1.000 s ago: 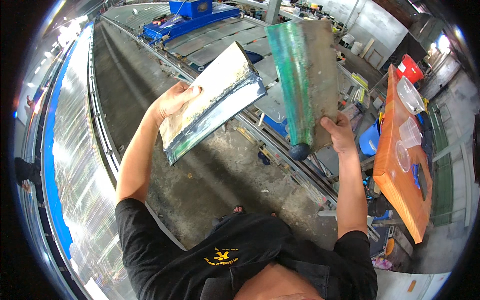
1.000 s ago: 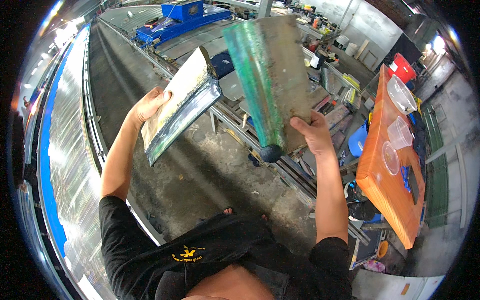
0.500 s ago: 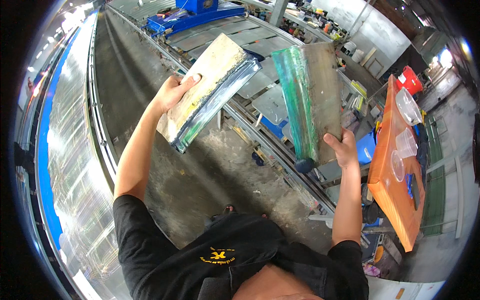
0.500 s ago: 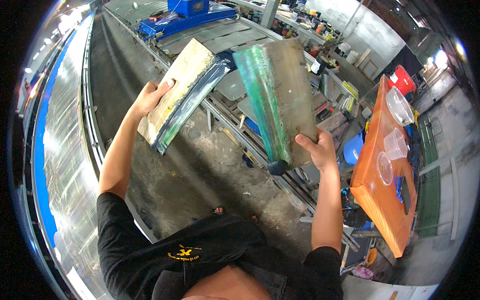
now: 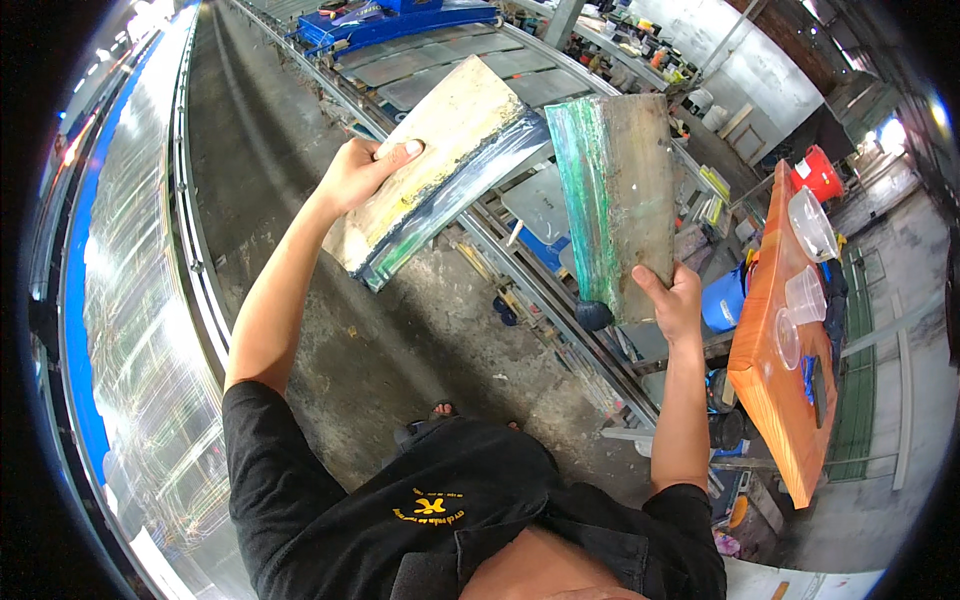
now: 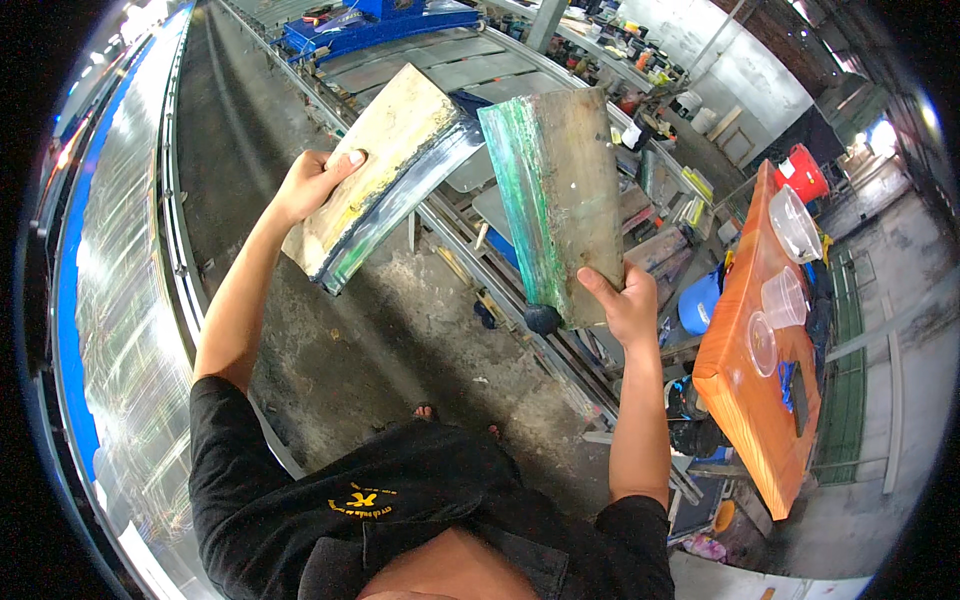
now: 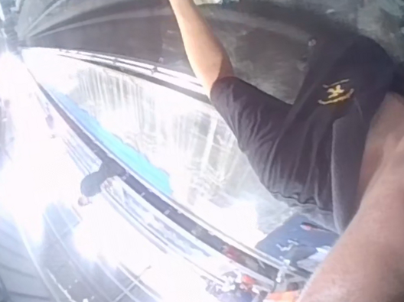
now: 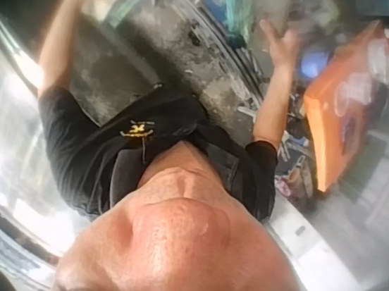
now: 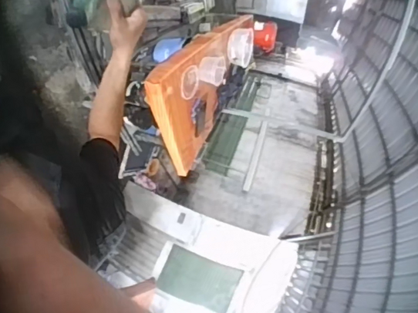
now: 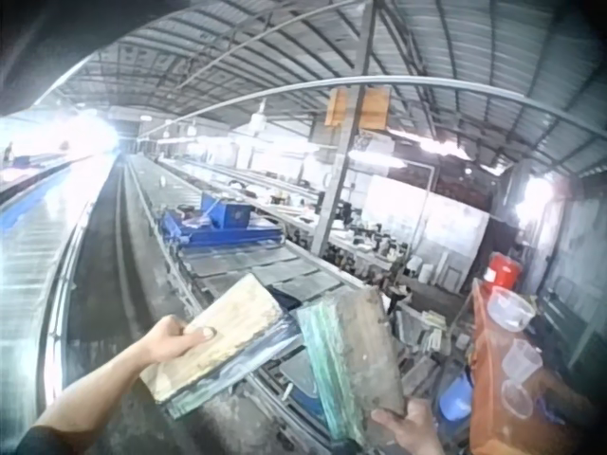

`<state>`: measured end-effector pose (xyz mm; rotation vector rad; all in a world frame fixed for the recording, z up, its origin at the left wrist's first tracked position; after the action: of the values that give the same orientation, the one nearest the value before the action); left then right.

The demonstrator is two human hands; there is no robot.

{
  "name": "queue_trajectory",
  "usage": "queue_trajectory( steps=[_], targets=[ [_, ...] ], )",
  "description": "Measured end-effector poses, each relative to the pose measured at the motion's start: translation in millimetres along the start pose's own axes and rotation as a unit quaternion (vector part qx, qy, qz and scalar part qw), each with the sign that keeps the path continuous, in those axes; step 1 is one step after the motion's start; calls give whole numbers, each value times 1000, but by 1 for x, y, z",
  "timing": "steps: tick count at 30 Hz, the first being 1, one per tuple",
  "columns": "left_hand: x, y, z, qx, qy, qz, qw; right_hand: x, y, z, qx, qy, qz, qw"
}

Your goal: The person repeatedly uses a squeegee to pull ink across a screen printing frame placed over a blue t-shirt on a conveyor. They lift the frame, move it to a workbench, swap squeegees, and return to continue pulling ink across the screen.

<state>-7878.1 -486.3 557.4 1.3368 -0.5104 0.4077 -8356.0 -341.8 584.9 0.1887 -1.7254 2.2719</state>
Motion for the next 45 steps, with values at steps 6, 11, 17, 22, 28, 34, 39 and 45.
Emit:
queue_trajectory(
  steps=[6,11,17,22,28,34,39,45],
  targets=[
    [-4,6,-1,-19,0,-15,1000,-6,-6,-2,5,9,-36,999],
    [-6,13,-6,-5,0,-5,1000,-10,-9,-2,19,23,-59,998],
    [-10,25,-3,14,9,19,1000,-20,-11,3,35,20,-145,989],
    [-12,26,4,21,17,32,999,-30,-13,5,38,19,-163,986],
    [-6,28,21,33,46,7,998,-59,-9,5,39,-41,-220,974],
    [12,39,32,29,103,-8,994,-83,-6,3,81,-80,-266,957],
    [35,33,38,105,188,-38,976,-99,7,-4,113,-135,-280,944],
    [81,10,31,10,352,-311,883,-67,51,-12,-21,-69,-45,996]
  ],
)
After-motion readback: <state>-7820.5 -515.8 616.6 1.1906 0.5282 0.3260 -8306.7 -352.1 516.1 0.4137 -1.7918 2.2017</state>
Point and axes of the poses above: each hand's wrist, its own z-axis towards the middle knuckle, its own x-axis out of the back of the hand, y = z × x, the point moved 9 cm from there along z, towards the middle knuckle, and after that the axes turned 10 degrees about z, right-handed, at the moved point
